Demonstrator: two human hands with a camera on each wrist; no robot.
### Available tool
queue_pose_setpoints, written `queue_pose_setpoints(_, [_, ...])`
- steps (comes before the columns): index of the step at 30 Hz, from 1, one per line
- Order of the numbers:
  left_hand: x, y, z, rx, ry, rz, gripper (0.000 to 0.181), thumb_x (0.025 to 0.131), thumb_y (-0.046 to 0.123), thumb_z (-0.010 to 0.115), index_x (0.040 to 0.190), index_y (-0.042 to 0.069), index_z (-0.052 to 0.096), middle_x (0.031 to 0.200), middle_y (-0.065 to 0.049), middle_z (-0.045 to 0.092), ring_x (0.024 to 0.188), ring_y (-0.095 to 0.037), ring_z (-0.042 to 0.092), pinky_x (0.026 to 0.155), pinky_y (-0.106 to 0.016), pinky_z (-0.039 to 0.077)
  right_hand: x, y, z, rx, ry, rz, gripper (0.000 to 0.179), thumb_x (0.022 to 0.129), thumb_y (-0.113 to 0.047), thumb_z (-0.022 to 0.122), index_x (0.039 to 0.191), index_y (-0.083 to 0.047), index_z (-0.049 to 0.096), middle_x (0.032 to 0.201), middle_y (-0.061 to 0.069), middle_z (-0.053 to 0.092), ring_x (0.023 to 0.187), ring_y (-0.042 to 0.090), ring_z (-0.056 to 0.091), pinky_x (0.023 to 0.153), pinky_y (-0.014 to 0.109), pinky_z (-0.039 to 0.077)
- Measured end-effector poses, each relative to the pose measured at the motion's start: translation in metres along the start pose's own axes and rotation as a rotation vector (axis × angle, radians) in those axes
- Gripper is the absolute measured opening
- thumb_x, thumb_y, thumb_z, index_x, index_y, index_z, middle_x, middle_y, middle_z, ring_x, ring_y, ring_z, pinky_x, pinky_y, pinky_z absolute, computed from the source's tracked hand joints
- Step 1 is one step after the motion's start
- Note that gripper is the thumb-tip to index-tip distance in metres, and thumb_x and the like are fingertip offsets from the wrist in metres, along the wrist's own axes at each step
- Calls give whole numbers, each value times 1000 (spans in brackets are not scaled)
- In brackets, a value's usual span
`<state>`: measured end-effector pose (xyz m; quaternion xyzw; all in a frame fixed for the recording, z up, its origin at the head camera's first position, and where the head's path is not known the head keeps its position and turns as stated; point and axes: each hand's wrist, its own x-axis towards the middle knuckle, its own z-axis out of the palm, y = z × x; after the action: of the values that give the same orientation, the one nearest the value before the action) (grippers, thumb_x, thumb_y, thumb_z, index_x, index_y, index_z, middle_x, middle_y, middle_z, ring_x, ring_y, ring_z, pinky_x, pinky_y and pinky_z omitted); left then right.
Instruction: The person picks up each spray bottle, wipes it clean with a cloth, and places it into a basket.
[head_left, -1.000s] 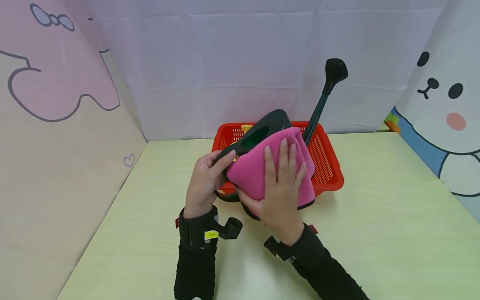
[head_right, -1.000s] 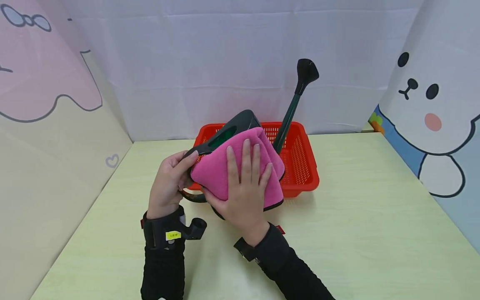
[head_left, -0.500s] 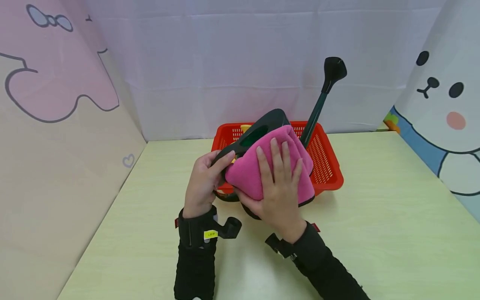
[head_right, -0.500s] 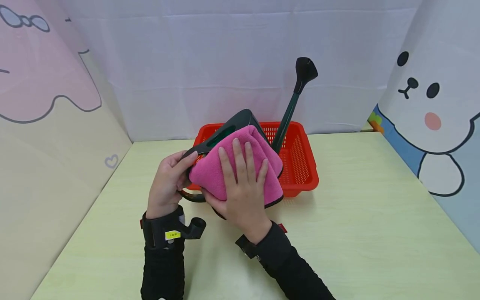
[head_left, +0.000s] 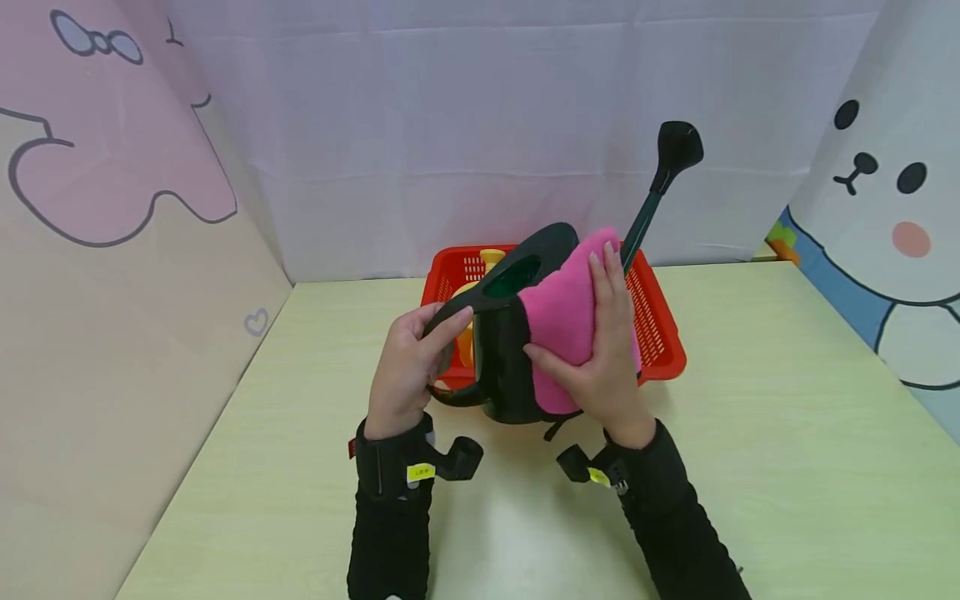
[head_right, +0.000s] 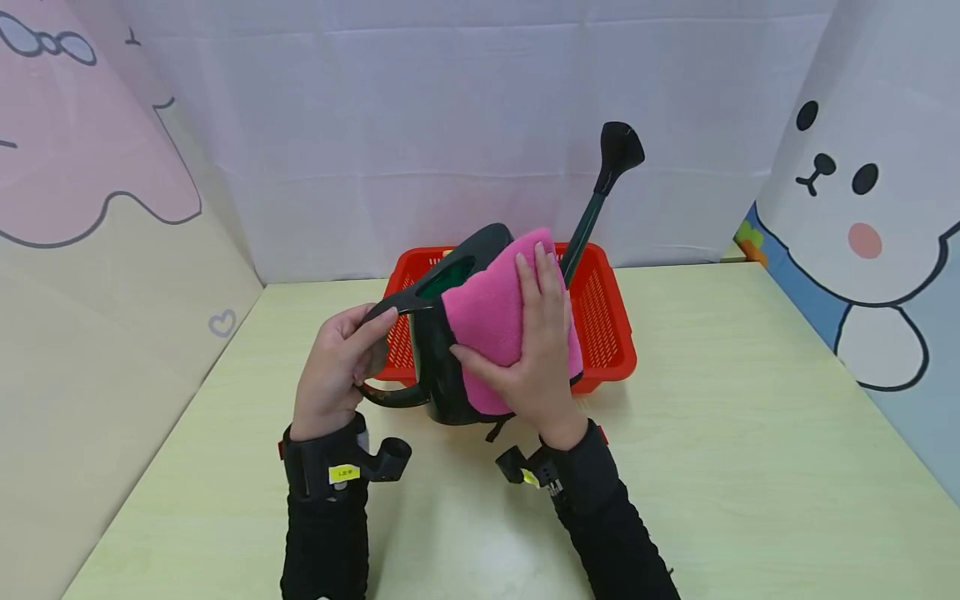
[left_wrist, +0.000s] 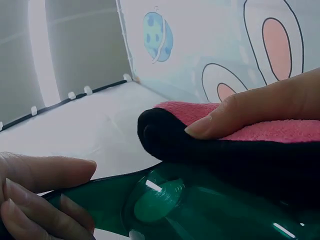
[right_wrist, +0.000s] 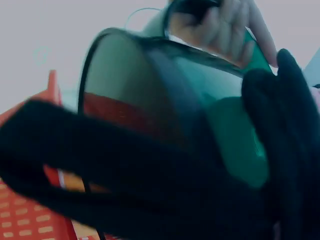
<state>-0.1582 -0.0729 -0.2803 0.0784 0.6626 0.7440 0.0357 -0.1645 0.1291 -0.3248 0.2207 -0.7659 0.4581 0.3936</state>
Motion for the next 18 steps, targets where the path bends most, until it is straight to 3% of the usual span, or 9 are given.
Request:
queue_pose_setpoints(2, [0,-1,0,-8,-6,4,10,89,14,56,88,6,52,53,2,40,44,-11,33,45,-19,29,1,3,-3,89,-8,90,84,77,-31,69,144,-8,23,150,6,25,134,18,26,95,41,45])
queue_pose_setpoints(5, [-1,-3,-1,-15,-15,10,8,90,12,55,88,6,52,53,2,40,44,-11,33,45,-19,29,1,5,-6,192,7,221,82,76,-11,65,145,-11,21,144,5,33,127,14,34,91,26,45])
queue_pose_setpoints(8, [-1,-4,-2,-12,-12,12,9,89,13,56,87,6,52,53,2,40,44,-11,33,45,-19,29,-1,6,-4,204,22,273,79,79,-13,61,146,-12,19,141,7,35,123,13,36,89,23,44])
queue_pose_setpoints(13, [-2,-7,-5,-5,33,11,14,88,19,58,86,6,52,53,2,41,44,-13,32,46,-19,29,-7,3,7,-10,39,129,84,81,-47,60,144,-6,21,146,11,30,132,19,29,96,46,43])
queue_pose_setpoints(18, [-1,-10,-8,-14,59,35,13,88,18,58,85,7,52,52,2,41,43,-11,32,45,-19,29,-14,-6,22,-220,102,-13,88,80,-60,53,140,-4,26,147,15,27,136,26,24,101,52,37])
